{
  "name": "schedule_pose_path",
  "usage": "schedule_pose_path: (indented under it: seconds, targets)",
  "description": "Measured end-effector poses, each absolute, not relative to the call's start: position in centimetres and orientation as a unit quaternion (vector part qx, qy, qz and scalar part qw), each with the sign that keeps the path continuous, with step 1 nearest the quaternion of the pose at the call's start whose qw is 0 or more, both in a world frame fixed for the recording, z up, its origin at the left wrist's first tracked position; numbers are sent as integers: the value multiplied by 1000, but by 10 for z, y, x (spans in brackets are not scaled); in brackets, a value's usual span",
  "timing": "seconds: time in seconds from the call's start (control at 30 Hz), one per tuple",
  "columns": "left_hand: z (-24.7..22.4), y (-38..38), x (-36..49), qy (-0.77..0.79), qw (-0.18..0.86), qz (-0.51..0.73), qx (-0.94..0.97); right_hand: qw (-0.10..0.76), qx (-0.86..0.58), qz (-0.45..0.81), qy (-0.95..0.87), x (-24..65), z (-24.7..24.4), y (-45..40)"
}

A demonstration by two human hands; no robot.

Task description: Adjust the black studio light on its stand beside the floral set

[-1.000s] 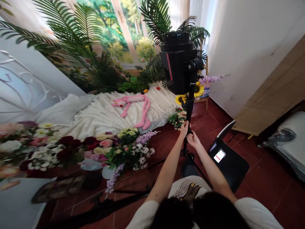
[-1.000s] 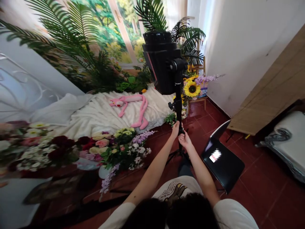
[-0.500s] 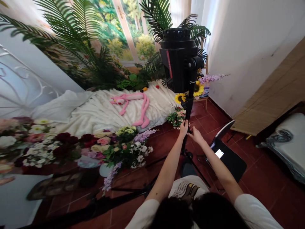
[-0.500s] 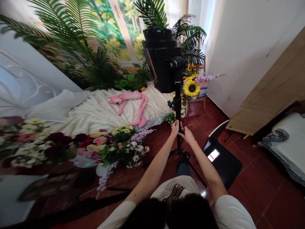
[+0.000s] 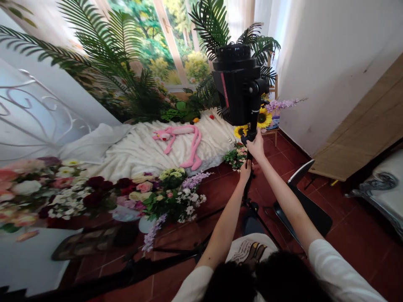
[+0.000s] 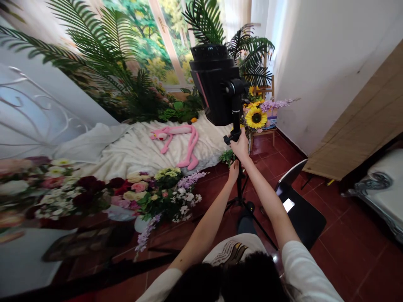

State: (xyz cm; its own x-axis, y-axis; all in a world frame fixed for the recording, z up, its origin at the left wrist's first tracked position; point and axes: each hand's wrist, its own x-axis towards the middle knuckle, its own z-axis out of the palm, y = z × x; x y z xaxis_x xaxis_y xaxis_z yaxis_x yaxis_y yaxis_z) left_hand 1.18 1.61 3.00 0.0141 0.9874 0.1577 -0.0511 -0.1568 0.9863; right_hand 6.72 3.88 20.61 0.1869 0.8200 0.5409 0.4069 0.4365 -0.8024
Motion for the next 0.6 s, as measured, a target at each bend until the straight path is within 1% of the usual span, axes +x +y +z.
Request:
schedule_pose_path:
  seconds: [0.07,0.23,0.3,0.37,0.5,0.6]
  targets:
    - [19,12,6,454,460,540,539,584,-506,186,-608,68,187,36]
    - [-17,4,-7,440,452,511,584,573,-538,238,-571,68,106,12]
    - [-26,4,-11,436,450,502,596,568,-547,259,-557,66,81,6]
    - [-30,4,-12,436,449,498,601,571,-558,261,-542,64,70,6]
    - [-32,4,-12,431,450,503,599,584,-556,246,-538,63,71,11]
    - [-34,5,-9,425,463,510,587,561,-564,259,-549,64,74,10]
